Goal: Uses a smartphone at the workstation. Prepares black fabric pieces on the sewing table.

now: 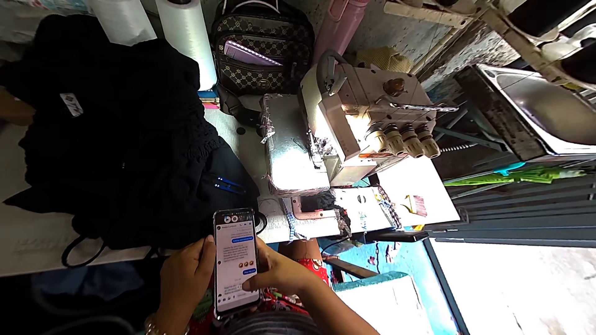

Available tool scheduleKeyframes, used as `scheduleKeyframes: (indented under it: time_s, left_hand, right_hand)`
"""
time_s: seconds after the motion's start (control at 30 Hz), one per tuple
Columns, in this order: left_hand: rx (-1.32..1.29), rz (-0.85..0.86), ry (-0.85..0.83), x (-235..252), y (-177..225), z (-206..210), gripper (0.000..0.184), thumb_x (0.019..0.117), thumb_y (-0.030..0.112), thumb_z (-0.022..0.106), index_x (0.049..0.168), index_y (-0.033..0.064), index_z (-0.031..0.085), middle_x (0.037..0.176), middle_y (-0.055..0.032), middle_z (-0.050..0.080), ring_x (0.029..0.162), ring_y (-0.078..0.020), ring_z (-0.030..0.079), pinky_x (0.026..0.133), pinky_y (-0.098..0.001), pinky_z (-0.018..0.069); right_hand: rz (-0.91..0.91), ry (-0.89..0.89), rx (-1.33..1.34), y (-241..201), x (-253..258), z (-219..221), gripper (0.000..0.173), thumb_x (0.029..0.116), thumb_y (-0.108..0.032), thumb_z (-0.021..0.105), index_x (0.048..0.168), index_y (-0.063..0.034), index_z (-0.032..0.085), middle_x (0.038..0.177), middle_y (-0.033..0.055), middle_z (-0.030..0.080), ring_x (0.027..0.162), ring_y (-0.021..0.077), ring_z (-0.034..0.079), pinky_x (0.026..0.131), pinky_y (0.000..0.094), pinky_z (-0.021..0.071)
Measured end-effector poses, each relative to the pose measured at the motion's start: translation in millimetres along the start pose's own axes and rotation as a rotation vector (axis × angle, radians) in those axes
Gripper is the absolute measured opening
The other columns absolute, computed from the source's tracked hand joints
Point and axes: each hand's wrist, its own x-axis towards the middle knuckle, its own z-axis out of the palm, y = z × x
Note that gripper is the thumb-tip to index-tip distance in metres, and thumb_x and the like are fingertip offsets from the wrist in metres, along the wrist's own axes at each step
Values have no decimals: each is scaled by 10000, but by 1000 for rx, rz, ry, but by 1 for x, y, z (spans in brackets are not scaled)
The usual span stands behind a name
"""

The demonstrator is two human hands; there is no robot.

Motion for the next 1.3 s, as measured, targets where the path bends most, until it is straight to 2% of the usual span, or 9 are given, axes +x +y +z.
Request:
scheduleKeyframes:
  time_s: [0.83,1.3]
  left_hand:
    - [0,-6,2,0,1,0,523,1011,313,357,576,63,504,487,-30,416,472,-173,480,491,-380,356]
    - [16,-6,0,0,2,0,523,1011,308,363,582,48,512,490,-39,420,471,-177,480,487,-379,357]
  right_hand:
    - [9,-4,-9,1,0,-1,698,890,73,600,1451,-102,224,1267,17,617,1121,105,661,941,323,569]
    - [17,-1,29,-1,0,1,694,882,111,584,1440,-103,231,1261,11,616,1121,94,661,969,322,561]
